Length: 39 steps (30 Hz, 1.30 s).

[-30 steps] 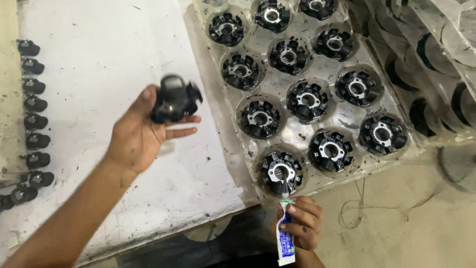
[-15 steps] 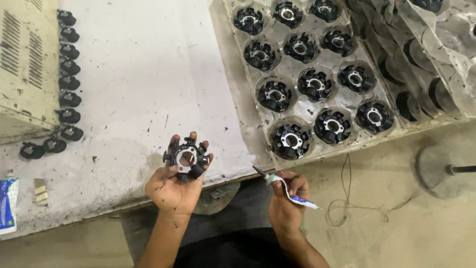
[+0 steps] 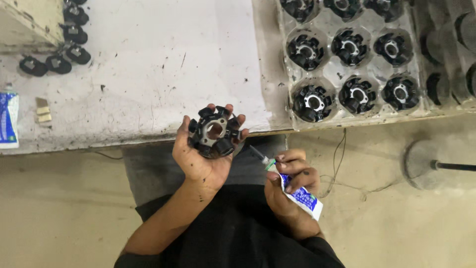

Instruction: The person holds a rotor component in one hand and a glue tube in the other, squeezing adhesive onto the magnet pads of the part. They rotate the part to reach each pad, then place the finished part into a plastic tray and pick up the next one, repeating the process for a series of parts.

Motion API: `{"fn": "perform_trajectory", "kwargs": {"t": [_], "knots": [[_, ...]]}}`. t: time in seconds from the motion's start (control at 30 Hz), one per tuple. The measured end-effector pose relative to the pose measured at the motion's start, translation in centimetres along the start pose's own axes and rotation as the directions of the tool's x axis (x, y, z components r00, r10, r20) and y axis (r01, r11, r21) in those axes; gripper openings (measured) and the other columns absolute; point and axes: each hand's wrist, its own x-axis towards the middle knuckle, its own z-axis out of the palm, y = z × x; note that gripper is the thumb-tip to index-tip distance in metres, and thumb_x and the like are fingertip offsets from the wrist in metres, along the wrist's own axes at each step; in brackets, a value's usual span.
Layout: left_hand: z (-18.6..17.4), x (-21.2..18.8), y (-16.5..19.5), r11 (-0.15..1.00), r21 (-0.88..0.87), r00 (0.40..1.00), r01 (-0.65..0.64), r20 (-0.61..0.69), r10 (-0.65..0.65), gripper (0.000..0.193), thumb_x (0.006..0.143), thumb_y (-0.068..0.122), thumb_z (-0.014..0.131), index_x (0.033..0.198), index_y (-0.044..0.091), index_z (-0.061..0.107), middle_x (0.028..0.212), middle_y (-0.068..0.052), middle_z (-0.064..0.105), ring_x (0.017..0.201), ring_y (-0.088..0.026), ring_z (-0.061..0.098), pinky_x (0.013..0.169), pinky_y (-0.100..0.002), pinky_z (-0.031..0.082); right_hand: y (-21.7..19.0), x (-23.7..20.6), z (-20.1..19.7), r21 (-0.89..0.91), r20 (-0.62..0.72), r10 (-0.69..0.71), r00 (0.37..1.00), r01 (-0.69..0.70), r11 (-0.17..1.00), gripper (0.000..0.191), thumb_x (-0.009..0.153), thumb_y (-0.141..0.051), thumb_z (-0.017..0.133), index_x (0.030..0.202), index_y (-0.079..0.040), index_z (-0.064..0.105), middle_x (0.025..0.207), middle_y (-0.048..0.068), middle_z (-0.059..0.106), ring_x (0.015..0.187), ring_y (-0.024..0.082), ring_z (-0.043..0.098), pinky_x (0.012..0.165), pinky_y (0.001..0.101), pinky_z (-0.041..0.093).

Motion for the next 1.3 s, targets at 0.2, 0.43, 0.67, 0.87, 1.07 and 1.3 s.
{"fn": "perform_trajectory", "kwargs": {"t": [0.2, 0.43, 0.67, 0.87, 1.07, 1.3], "knots": [[0.5, -0.9, -0.9, 0.995, -0.073, 0.997, 0.074, 0.033, -0.072, 0.051, 0.104, 0.05, 0.052, 0.125, 0.004, 0.06, 0.132, -0.023, 0.063, 0.12, -0.045, 0.064, 0.099, -0.054, 0.057, -2.0, 1.3, 0.4, -0.206, 0.26, -0.104, 0.96, 0.16, 0.965, 0.045, 0.086, -0.002, 0.083, 0.09, -0.018, 0.041, 0.099, -0.004, 0.065, 0.1, 0.02, 0.068, 0.087, 0.0406, 0.063], [-0.1, -1.1, -1.3, 0.968, -0.16, 0.981, 0.191, 0.014, -0.191, 0.052, 0.1, 0.049, 0.058, 0.125, 0.004, 0.061, 0.133, -0.022, 0.061, 0.123, -0.044, 0.062, 0.1, -0.053, 0.058, -0.5, 1.7, 0.5, -0.113, 0.329, -0.269, 0.905, 0.32, 0.941, 0.041, 0.082, -0.001, 0.085, 0.084, -0.016, 0.046, 0.095, -0.001, 0.067, 0.09, 0.018, 0.068, 0.069, 0.0349, 0.063], [-0.4, -1.1, -1.4, 0.95, -0.215, 0.974, 0.224, 0.023, -0.225, 0.05, 0.101, 0.047, 0.059, 0.126, 0.004, 0.06, 0.134, -0.022, 0.059, 0.124, -0.044, 0.06, 0.102, -0.052, 0.058, -0.5, 1.9, -0.2, -0.107, 0.388, -0.232, 0.892, 0.293, 0.95, 0.036, 0.08, -0.007, 0.084, 0.082, -0.016, 0.049, 0.096, 0.001, 0.069, 0.091, 0.018, 0.069, 0.069, 0.0329, 0.062], [-0.5, -1.0, -1.6, 0.929, -0.268, 0.965, 0.255, 0.019, -0.26, 0.049, 0.101, 0.046, 0.059, 0.126, 0.004, 0.06, 0.135, -0.021, 0.058, 0.124, -0.044, 0.059, 0.103, -0.051, 0.057, -0.9, 2.3, -0.2, -0.131, 0.403, -0.19, 0.895, 0.262, 0.956, 0.043, 0.079, 0.004, 0.087, 0.081, -0.017, 0.05, 0.097, -0.001, 0.069, 0.09, 0.016, 0.07, 0.071, 0.033, 0.062], [-0.9, -0.7, -1.9, 0.936, -0.247, 0.965, 0.249, -0.015, -0.261, 0.048, 0.1, 0.045, 0.06, 0.125, 0.004, 0.061, 0.134, -0.021, 0.059, 0.122, -0.043, 0.06, 0.102, -0.05, 0.058, -1.1, 2.7, 0.3, -0.139, 0.374, -0.181, 0.91, 0.248, 0.959, 0.047, 0.075, 0.006, 0.089, 0.079, -0.017, 0.048, 0.093, -0.001, 0.069, 0.084, 0.014, 0.07, 0.068, 0.0326, 0.063], [-1.3, -0.6, -2.0, 0.948, -0.22, 0.97, 0.232, -0.014, -0.241, 0.047, 0.1, 0.044, 0.06, 0.126, 0.004, 0.061, 0.134, -0.022, 0.059, 0.123, -0.043, 0.06, 0.102, -0.049, 0.057, -2.1, 3.7, 1.0, -0.19, 0.401, -0.109, 0.91, 0.199, 0.961, 0.046, 0.075, 0.005, 0.088, 0.079, -0.016, 0.048, 0.092, 0.0, 0.07, 0.084, 0.015, 0.071, 0.069, 0.0331, 0.062]]}}
